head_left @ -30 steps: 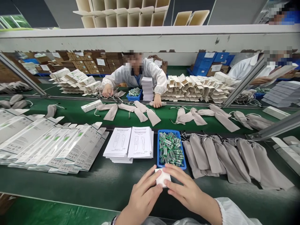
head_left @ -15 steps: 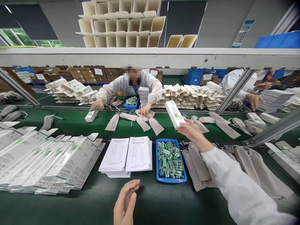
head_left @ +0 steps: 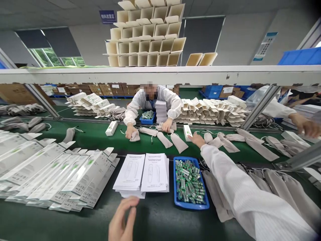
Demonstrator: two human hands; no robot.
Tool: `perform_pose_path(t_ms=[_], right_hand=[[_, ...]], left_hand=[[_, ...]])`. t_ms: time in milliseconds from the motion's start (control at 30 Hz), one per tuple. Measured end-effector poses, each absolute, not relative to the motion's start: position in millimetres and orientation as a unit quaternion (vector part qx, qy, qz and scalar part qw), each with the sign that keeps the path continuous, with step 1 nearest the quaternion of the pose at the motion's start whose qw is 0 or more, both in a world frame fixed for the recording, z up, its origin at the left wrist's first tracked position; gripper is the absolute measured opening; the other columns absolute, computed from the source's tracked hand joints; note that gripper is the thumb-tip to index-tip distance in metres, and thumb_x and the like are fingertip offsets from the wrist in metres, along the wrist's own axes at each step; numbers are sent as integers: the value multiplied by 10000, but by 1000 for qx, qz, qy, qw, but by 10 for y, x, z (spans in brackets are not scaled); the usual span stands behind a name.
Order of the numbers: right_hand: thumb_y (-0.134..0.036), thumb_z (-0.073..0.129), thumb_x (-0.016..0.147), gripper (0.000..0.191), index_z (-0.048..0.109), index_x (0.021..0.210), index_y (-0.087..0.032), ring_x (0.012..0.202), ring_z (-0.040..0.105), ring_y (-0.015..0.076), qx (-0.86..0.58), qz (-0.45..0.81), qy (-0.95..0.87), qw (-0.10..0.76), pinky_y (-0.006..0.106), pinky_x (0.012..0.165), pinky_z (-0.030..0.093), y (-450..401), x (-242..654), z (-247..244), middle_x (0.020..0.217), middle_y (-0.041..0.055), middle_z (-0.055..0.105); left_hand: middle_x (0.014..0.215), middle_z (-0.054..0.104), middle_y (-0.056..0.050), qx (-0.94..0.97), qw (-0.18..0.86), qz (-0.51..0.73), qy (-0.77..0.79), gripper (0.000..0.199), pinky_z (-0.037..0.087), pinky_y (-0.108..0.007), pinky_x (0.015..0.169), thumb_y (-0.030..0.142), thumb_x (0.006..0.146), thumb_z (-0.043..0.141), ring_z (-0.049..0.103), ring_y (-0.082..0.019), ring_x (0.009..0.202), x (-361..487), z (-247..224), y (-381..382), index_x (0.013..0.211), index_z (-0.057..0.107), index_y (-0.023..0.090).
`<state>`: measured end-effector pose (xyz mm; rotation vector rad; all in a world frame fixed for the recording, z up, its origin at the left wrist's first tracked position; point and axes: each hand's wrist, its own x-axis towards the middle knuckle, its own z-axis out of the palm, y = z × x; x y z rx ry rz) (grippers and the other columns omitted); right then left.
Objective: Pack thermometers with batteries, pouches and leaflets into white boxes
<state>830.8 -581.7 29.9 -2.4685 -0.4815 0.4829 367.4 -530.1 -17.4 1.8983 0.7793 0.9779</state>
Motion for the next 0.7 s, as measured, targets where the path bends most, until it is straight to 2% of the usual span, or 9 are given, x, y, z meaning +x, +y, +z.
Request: perform_pose_path(t_ms=[67,133,200,233,300,367,533,600,700], right_hand=[[-381,462,1033,438,501,1333,-65,1131,624,313,-913,143,-269,271,491,974,478,-5837,8025,396,1192,212,644],[-402,437,1039,395,557,1293,-124,1069,656,273,-872,139,-386,266,419,953,493,-5888,7565,441,1137,155,686],[-455,556,984,342,624,1234,-232,1112,643,219,-806,150,-511,257,344,989,491,-5985,7020,397,1220,59,678],[-480,655,920,430,608,1283,-253,1228,583,233,-760,149,-583,246,360,1071,449,-6048,6757,341,1321,46,636],[-542,672,887,692,501,1421,-137,1354,470,346,-681,53,-705,190,507,1134,395,-6179,6320,187,1455,166,524],[-524,683,884,735,484,1422,-66,1356,461,386,-661,-17,-736,148,565,1131,392,-6296,6040,34,1444,226,517],[-381,744,863,758,396,1489,-136,1390,440,357,-673,-95,-721,134,587,1119,418,-6614,5873,-53,1525,181,447],[-339,687,900,617,462,1431,-120,1304,530,345,-696,-108,-696,137,559,1062,485,-6836,5978,-39,1443,175,539],[-180,517,951,282,607,1211,-118,986,684,297,-785,-122,-598,107,447,807,599,-7258,6331,-150,1139,167,698]], left_hand=[[1136,672,-87,796,307,401,333,250,515,-420,963,426,947,531,617,-286,1110,3718,-72,-4970,1078,652,250],[1286,608,-146,825,197,360,390,448,445,-521,1031,504,952,468,518,-356,1243,3819,13,-4608,1259,577,195],[1384,530,-227,840,148,284,437,706,397,-566,1068,582,900,499,445,-418,1314,3935,48,-4272,1401,450,86],[1360,546,-241,851,156,230,445,748,414,-553,1051,583,880,523,481,-420,1283,3985,45,-4133,1406,436,58],[1291,607,-220,864,186,160,440,654,465,-498,995,539,877,534,580,-389,1184,4048,14,-3937,1336,512,74],[1209,662,-180,866,200,145,434,517,490,-466,943,500,896,510,636,-364,1100,4059,-22,-3852,1242,581,123],[1129,648,-141,855,180,225,432,360,479,-472,959,460,910,453,611,-348,1093,3958,-44,-3906,1105,562,177],[1095,632,-132,840,178,267,438,312,470,-489,977,452,910,446,594,-348,1092,3885,-36,-3964,1053,538,190],[1045,640,-112,781,206,349,476,333,508,-494,943,480,940,419,627,-321,1019,3774,9,-4116,1089,504,195]])
